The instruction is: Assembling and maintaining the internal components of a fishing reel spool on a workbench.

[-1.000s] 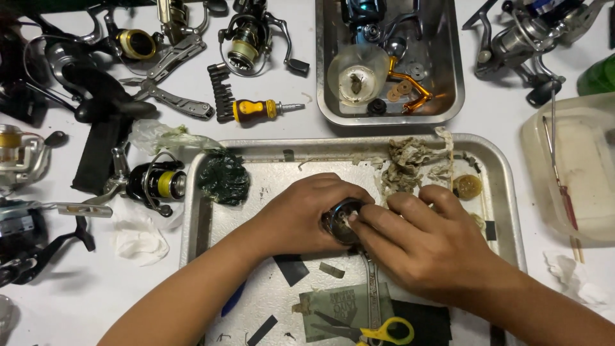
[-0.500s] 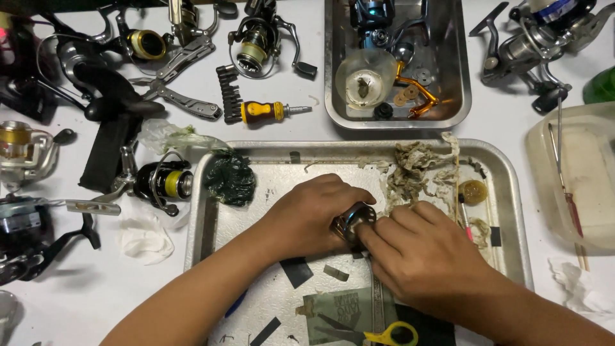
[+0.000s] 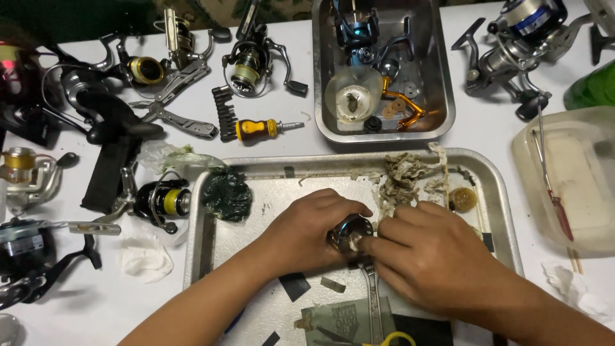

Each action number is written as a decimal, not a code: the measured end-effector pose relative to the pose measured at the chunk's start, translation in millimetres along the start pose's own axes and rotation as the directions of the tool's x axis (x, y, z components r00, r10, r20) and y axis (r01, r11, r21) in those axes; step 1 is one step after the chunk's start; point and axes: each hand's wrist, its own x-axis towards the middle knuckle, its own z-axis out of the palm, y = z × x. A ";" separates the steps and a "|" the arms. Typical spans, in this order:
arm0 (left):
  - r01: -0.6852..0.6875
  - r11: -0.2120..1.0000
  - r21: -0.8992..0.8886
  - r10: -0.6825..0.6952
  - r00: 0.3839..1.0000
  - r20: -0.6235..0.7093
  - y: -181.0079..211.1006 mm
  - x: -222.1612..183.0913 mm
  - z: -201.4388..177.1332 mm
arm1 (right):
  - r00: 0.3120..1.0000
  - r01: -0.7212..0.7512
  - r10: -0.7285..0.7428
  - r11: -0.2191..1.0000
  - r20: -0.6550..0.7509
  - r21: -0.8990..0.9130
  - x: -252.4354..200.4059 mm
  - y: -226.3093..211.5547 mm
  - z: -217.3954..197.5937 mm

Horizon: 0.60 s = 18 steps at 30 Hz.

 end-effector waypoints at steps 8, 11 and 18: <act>-0.013 1.000 0.006 0.013 1.000 -0.014 -2.1 2.9 -8.1 | 0.989 -0.059 0.059 0.998 -0.136 0.004 10.0 0.4 -12.6; 0.009 1.000 0.013 -0.010 1.000 0.023 1.0 -3.3 -1.6 | 0.988 -0.087 0.084 0.996 -0.126 -0.015 5.3 -8.0 -9.4; -0.085 0.986 0.142 0.092 0.995 -0.041 3.2 0.7 7.1 | 0.985 -0.143 0.111 0.955 -0.134 -0.259 9.4 -18.4 0.6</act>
